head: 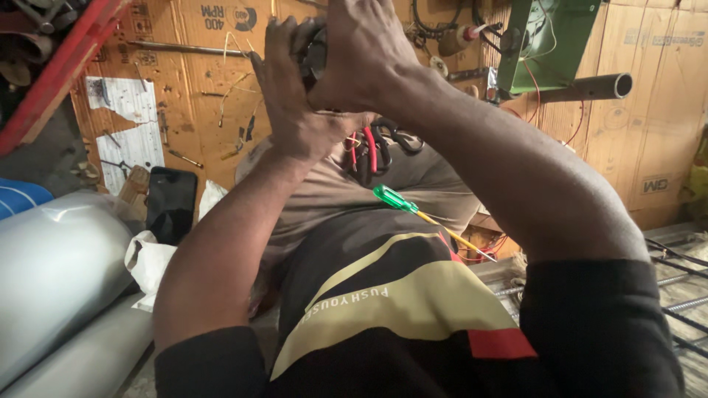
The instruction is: The person sits on the floor and disassembles an electric motor housing, using pliers to loosen parts and a screwdriver to work on the assembly, then taps components with a mallet while sorting removed parts on the cardboard-covered floor.
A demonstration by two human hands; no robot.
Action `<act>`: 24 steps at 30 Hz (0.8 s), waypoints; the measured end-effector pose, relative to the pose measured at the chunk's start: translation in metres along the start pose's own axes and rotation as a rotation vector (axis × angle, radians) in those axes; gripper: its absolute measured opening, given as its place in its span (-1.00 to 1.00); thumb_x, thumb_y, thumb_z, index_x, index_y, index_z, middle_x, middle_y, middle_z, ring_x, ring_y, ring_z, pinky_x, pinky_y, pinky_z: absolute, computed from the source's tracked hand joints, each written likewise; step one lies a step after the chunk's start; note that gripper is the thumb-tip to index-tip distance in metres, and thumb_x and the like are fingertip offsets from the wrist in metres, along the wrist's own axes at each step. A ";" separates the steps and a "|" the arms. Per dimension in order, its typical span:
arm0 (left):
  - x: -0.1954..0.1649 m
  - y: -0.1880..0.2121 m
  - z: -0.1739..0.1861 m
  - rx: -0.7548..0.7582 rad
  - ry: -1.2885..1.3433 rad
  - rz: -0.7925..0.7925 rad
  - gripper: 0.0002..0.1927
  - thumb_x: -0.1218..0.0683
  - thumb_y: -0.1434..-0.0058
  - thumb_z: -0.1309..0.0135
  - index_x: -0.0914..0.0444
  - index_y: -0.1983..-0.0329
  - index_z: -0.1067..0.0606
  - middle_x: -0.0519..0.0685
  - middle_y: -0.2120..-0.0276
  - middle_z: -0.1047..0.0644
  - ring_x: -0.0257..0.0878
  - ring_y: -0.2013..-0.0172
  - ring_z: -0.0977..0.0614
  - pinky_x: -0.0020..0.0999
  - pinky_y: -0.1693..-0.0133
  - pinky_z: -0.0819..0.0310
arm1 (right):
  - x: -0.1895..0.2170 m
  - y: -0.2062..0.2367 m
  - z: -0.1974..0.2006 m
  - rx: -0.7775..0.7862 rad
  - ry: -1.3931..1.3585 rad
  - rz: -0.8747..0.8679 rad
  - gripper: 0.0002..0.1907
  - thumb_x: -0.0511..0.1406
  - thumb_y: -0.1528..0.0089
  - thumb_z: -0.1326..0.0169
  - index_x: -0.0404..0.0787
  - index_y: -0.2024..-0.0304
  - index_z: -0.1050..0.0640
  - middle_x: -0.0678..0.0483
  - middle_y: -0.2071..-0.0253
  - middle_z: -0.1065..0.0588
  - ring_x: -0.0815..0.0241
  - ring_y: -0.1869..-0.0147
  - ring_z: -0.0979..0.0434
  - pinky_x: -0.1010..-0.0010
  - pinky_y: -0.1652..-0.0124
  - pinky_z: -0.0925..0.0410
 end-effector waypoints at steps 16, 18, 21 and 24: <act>0.006 0.007 -0.014 0.036 0.051 0.100 0.38 -0.23 0.11 -0.74 0.21 -0.52 -0.01 0.14 -0.43 -0.22 0.08 -0.44 -0.25 0.04 -0.44 -0.10 | -0.112 0.126 0.019 -0.010 -0.581 -0.594 -0.73 -0.34 -0.17 -0.28 -0.26 0.08 -0.62 0.01 0.18 -0.64 0.25 0.15 -0.66 0.37 0.12 -0.53; 0.004 0.003 -0.012 0.042 -0.029 0.100 0.39 -0.25 0.11 -0.78 0.25 -0.48 -0.01 0.20 -0.43 -0.19 0.15 -0.48 -0.22 0.09 -0.48 -0.09 | -0.093 0.133 -0.042 0.288 -0.243 -0.450 -0.80 -0.25 -0.19 -0.29 -0.11 0.14 -0.70 -0.01 0.23 -0.64 0.15 0.18 -0.67 0.24 0.12 -0.46; -0.001 0.001 -0.007 0.081 -0.052 0.124 0.39 -0.23 0.13 -0.78 0.24 -0.52 -0.05 0.16 -0.40 -0.24 0.13 -0.47 -0.25 0.13 -0.47 -0.07 | -0.062 0.133 -0.093 0.362 -0.281 -0.423 -0.71 -0.20 -0.06 -0.32 -0.22 0.25 -0.64 -0.06 0.30 -0.61 0.00 0.20 -0.64 0.17 0.17 -0.47; -0.014 -0.001 0.002 0.075 -0.001 0.094 0.35 -0.21 0.16 -0.73 0.20 -0.51 -0.08 0.16 -0.39 -0.25 0.06 -0.37 -0.31 0.00 -0.40 -0.20 | -0.058 0.141 -0.069 0.200 -0.326 -0.290 -0.74 -0.22 -0.10 -0.28 -0.22 0.23 -0.65 -0.10 0.27 -0.60 -0.04 0.15 -0.64 0.19 0.16 -0.48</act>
Point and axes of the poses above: each hand's wrist, its own y-axis away from the middle knuckle, its own z-axis out of the back of the hand, x = y × z, the point moved 10 cm from there along -y, towards the middle knuckle
